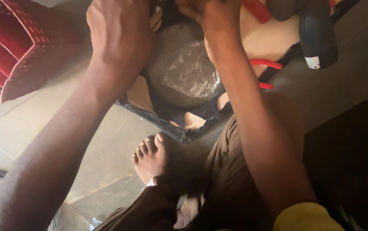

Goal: The person sits on the floor and works on a black electronic device, inserting a wire into a port and securing it with a screwdriver. They use pliers to cut the wire and a screwdriver to tighten screws on the device.

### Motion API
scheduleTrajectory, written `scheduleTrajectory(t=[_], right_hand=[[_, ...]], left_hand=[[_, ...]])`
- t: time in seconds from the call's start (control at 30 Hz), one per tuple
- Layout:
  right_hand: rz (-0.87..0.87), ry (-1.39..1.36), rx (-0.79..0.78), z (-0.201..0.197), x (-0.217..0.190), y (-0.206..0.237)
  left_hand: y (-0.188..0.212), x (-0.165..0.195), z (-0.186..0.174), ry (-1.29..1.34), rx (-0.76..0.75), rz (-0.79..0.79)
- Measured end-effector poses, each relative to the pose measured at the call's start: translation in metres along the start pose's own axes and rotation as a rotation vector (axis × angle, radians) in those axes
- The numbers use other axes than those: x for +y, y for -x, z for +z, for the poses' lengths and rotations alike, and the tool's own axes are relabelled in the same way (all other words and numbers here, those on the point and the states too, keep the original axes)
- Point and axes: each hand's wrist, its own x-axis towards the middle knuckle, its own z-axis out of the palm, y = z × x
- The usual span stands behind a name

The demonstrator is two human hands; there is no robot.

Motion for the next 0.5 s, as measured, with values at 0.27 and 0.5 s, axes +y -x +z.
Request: scheduleTrajectory(t=[0.27,0.5], right_hand=[[-0.067,0.001,0.046,0.013,0.000,0.011],[-0.139,-0.140,0.043,0.021,0.008,0.015]], left_hand=[[-0.004,0.000,0.000,-0.069,-0.023,-0.054],[-0.003,0.000,-0.001,-0.029,-0.006,-0.077]])
